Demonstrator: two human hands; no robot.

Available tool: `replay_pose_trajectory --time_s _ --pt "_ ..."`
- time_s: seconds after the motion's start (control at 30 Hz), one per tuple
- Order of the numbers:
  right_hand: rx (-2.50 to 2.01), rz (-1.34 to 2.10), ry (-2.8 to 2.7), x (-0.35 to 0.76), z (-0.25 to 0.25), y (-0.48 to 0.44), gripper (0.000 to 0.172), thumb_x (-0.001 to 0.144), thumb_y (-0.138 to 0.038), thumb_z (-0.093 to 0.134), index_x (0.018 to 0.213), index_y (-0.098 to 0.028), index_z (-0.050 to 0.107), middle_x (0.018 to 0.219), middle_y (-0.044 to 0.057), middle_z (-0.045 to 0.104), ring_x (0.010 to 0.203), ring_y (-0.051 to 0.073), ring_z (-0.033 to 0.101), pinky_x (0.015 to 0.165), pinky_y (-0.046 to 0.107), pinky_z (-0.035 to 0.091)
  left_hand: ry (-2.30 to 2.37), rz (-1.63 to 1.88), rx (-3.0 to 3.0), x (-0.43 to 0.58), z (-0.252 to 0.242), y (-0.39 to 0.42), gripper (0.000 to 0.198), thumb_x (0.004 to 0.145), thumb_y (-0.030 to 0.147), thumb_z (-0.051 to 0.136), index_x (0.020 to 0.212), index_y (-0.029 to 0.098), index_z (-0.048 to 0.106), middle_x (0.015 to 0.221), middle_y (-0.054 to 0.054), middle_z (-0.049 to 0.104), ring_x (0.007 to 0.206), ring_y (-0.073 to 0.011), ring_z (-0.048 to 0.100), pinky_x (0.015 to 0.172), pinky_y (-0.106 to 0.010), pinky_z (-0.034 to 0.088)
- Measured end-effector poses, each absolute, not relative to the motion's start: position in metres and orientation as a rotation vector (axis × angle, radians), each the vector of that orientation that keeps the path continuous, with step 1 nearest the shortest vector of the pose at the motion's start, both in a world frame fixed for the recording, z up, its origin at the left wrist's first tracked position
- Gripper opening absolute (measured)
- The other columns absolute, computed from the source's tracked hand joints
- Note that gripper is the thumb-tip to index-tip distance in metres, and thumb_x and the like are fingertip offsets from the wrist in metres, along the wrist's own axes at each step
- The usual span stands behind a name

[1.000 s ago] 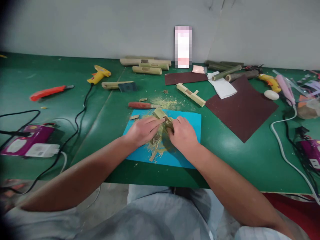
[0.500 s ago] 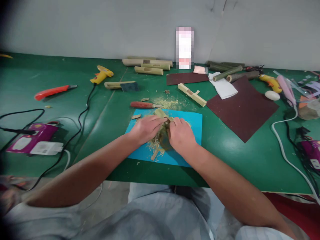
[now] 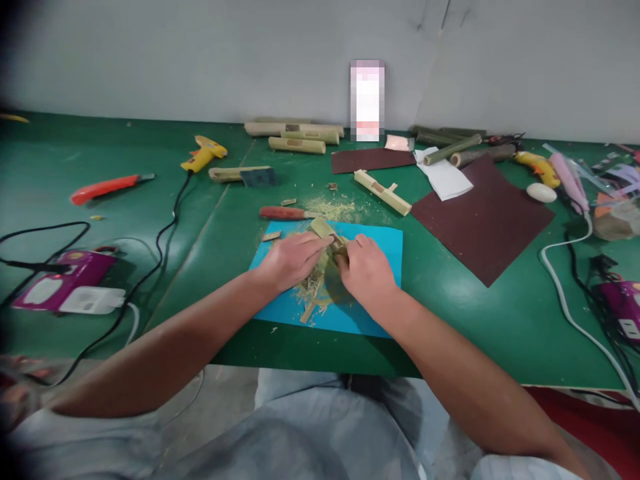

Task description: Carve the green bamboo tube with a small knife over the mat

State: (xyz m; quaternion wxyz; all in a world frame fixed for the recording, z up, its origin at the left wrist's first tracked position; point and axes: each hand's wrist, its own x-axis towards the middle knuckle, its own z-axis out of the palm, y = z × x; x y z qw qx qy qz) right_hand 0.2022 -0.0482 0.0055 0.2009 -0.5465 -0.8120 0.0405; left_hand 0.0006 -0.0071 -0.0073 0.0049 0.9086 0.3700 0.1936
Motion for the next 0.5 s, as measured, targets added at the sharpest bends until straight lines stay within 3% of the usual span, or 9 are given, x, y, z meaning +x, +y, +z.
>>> replay_pose_trajectory --time_s 0.5 --pt "-1.518 0.085 -2.336 0.2023 0.0057 -0.048 0.017 0.096 -0.022 0.05 0.091 -0.014 0.064 0.093 0.013 0.062 0.087 0.026 0.056 0.075 0.039 0.043 1.128 0.674 2.874 0.0012 -0.0071 -0.0061 0.036 0.104 0.023 0.038 0.125 0.015 0.066 0.097 -0.009 0.072 0.089 -0.0187 0.07 0.077 -0.03 0.06"
